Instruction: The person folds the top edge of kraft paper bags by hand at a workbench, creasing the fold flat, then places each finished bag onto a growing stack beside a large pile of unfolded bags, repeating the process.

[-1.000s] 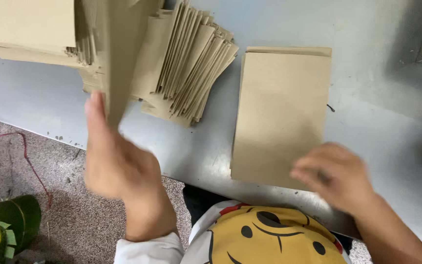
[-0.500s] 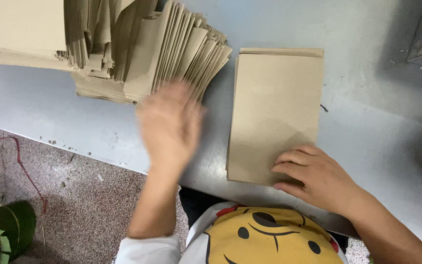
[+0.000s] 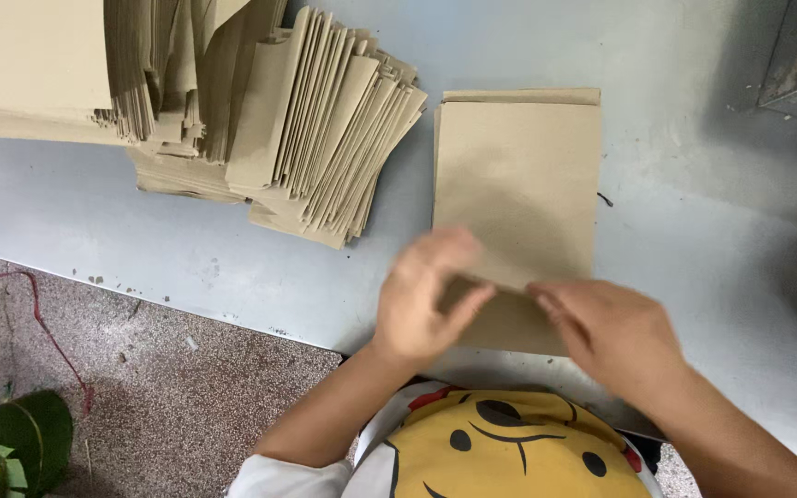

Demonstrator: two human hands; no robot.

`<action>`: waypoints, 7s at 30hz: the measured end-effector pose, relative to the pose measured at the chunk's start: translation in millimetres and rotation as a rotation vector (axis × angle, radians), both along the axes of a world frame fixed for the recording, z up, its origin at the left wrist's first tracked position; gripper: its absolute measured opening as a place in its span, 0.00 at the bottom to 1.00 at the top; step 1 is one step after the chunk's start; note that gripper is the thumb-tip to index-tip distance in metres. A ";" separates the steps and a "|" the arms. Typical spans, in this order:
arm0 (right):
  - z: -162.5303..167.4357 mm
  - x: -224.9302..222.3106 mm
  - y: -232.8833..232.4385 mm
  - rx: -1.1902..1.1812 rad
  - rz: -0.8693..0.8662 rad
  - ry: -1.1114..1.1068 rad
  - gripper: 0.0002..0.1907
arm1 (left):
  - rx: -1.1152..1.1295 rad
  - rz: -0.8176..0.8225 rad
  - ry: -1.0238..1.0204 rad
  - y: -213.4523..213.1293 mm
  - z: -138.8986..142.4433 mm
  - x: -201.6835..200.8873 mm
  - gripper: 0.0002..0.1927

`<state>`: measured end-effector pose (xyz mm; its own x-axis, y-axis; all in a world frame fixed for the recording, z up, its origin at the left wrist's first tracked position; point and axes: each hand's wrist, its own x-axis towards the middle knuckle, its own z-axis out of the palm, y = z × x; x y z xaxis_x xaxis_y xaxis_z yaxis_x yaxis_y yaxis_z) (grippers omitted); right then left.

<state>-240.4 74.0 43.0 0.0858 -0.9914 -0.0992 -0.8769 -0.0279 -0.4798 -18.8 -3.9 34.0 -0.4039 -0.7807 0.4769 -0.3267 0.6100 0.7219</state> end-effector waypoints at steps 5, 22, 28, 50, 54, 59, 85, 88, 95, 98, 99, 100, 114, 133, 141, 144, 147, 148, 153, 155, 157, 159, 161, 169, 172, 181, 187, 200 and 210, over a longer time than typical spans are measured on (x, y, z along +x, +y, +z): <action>7.2 2.4 -3.3 -0.148 0.237 0.026 0.16 | -0.132 -0.202 -0.251 -5.6 4.2 11.4 0.14; 12.8 2.3 -15.8 0.229 0.267 0.080 0.27 | -0.170 -0.479 -0.699 -0.8 10.4 25.5 0.07; 5.9 21.0 2.1 -0.242 0.289 0.186 0.34 | -0.118 -0.400 -0.614 5.0 10.4 22.0 0.12; -32.8 2.9 -5.8 -0.233 0.002 -0.966 0.24 | 0.454 -0.484 0.213 -19.2 -10.7 -0.9 0.18; -42.9 1.5 4.3 -0.153 -0.251 -1.065 0.15 | 0.410 -0.391 0.296 -12.7 -17.3 1.3 0.21; -35.3 6.4 -4.0 -0.285 -0.104 -1.068 0.13 | 0.214 -0.277 0.348 -8.5 -27.6 -7.3 0.18; 5.0 -16.2 14.8 -0.464 -0.180 -0.599 0.07 | 0.146 -0.401 -0.211 16.5 40.0 -8.9 0.05; -13.8 -36.8 16.6 -0.470 -0.386 -0.624 0.12 | 0.318 -0.428 -0.319 14.4 49.3 2.3 0.14; -19.4 -34.0 -8.2 -0.437 -0.517 -0.784 0.14 | 0.306 -0.309 -0.089 -1.3 62.7 31.1 0.24; -3.2 -29.5 -14.7 -0.362 -0.326 -0.535 0.23 | 0.149 -0.036 0.004 -8.0 62.4 56.5 0.21; 1.0 -26.9 -15.5 -0.418 -0.241 -0.396 0.29 | 0.115 0.121 0.093 -12.0 59.6 62.3 0.12; 3.5 -23.6 -16.0 -0.474 -0.154 -0.259 0.36 | -0.026 0.383 0.075 -16.0 57.5 69.4 0.13; -4.2 0.4 -4.5 0.080 0.352 -0.044 0.29 | -0.173 0.469 -0.610 -87.9 2.2 105.5 0.14; -31.2 -34.7 36.9 -0.049 0.099 -1.350 0.10 | 0.534 -0.300 0.475 -5.0 -9.5 16.9 0.18; -1.8 -7.5 -0.8 -0.396 -0.045 -0.824 0.23 | 0.438 -0.452 0.253 -20.5 -6.6 9.3 0.17; -7.1 0.5 -5.1 -0.313 -0.041 -0.932 0.16 | 0.401 -0.481 0.192 -25.6 -6.4 1.7 0.23; -21.3 4.5 -2.7 -0.241 -0.089 -0.988 0.11 | 0.380 -0.440 0.173 -25.2 -11.5 -3.0 0.26; -26.3 4.5 -1.3 -0.218 -0.105 -1.010 0.10 | 0.431 -0.447 0.191 -23.5 -14.4 -3.2 0.26; -31.7 1.8 5.0 -0.119 -0.363 -0.805 0.12 | 0.447 -0.160 0.465 3.5 -30.7 -3.1 0.18; -21.9 2.6 0.7 -0.110 -0.395 -0.814 0.14 | 0.665 0.049 0.466 11.9 -34.7 -5.6 0.10; -5.9 2.7 -8.0 -0.218 -0.300 -0.854 0.17 | 0.635 0.068 0.384 14.1 -33.6 -6.6 0.06; 13.3 0.4 -16.9 -0.541 -0.318 -0.539 0.24 | 0.528 0.015 0.302 12.7 -26.9 -8.6 0.05; 33.5 -3.7 -17.5 -0.727 -0.221 -0.101 0.23 | 0.347 -0.100 0.211 10.3 -15.3 -9.7 0.07; 43.6 -9.0 9.7 -0.566 -0.088 -0.133 0.07 | 0.197 -0.400 0.087 20.3 15.2 -26.4 0.10; 33.5 -32.6 13.3 -0.592 -0.270 -0.419 0.08 | 0.231 -0.391 -0.051 25.6 12.0 -19.2 0.10; 2.6 -42.0 3.0 -0.575 -0.283 -0.159 0.07 | 0.295 -0.205 0.164 13.5 10.0 44.9 0.23; 2.5 -11.8 -3.9 -0.153 0.110 -0.092 0.14 | -0.319 0.862 0.077 -29.0 36.4 98.1 0.12; -12.1 -7.9 -4.3 0.007 0.346 -0.124 0.10 | -0.229 0.592 -0.479 -84.6 8.1 69.7 0.20; -8.2 0.0 -6.7 0.030 0.341 -0.032 0.26 | -0.021 -0.467 -0.445 1.0 9.4 4.7 0.22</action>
